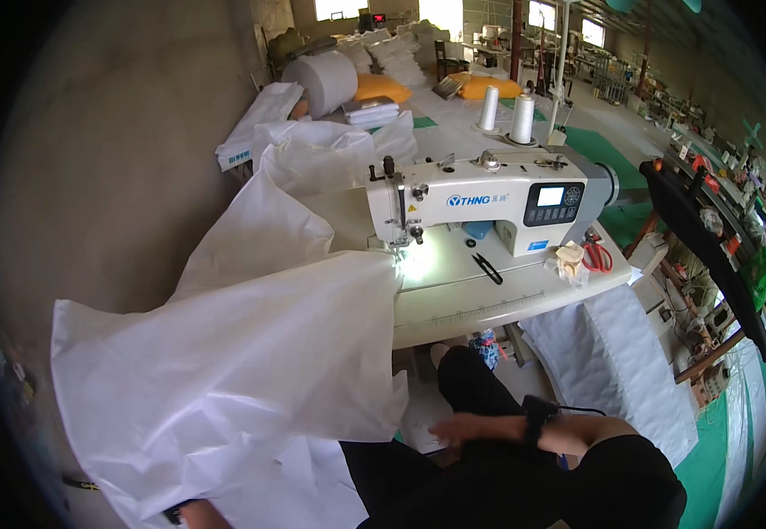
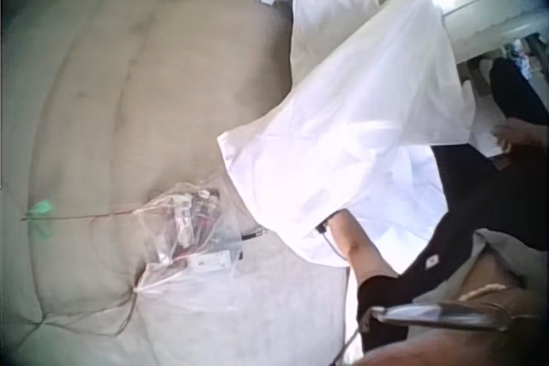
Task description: Sewing large white plastic sheets using an industrial sewing machine.
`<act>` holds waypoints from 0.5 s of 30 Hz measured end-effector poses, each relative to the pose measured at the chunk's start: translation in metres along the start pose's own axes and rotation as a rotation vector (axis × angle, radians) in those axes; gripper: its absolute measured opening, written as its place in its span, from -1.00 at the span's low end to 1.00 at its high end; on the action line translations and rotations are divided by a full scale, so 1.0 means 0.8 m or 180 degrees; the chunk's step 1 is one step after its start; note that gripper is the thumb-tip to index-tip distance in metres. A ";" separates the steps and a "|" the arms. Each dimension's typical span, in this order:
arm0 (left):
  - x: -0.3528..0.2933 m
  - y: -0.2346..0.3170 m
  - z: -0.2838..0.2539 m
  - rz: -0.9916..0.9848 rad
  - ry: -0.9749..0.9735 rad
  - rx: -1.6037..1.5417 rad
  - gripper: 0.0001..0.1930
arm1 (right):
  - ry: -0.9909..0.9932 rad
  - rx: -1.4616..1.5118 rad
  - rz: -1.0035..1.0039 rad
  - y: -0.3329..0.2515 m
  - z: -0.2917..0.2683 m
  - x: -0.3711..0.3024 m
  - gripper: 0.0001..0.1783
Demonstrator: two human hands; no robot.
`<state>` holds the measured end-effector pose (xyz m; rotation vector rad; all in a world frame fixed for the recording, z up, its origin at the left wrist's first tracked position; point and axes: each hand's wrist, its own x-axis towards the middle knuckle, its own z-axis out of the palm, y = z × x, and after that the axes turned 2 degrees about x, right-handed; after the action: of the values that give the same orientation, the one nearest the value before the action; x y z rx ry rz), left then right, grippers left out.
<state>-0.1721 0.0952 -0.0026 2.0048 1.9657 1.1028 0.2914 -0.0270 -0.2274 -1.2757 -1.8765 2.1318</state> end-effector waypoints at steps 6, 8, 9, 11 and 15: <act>-0.078 0.053 -0.035 -0.0167 -0.0470 -0.0222 -0.70 | 0.1787 0.0207 -0.1116 -0.194 0.021 0.039 -0.17; -0.099 0.073 -0.029 -0.0170 -0.0651 -0.0265 -0.70 | 0.1211 0.0753 -0.0926 -0.188 0.034 0.089 -0.23; -0.114 0.080 -0.017 -0.0182 -0.0813 -0.0305 -0.70 | 0.0646 0.1290 -0.0705 -0.177 0.038 0.100 -0.27; -0.142 0.084 -0.022 -0.0294 -0.0939 -0.0293 -0.70 | -0.0664 0.3073 -0.1433 -0.201 0.083 0.055 -0.39; -0.182 0.106 -0.006 -0.0492 -0.1304 -0.0281 -0.70 | -0.0640 0.0640 -0.1030 -0.084 0.058 0.025 -0.48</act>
<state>-0.0892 -0.0518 -0.0102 1.8198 1.7869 0.6663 0.2189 -0.0362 -0.1849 -0.6895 -1.7327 2.2629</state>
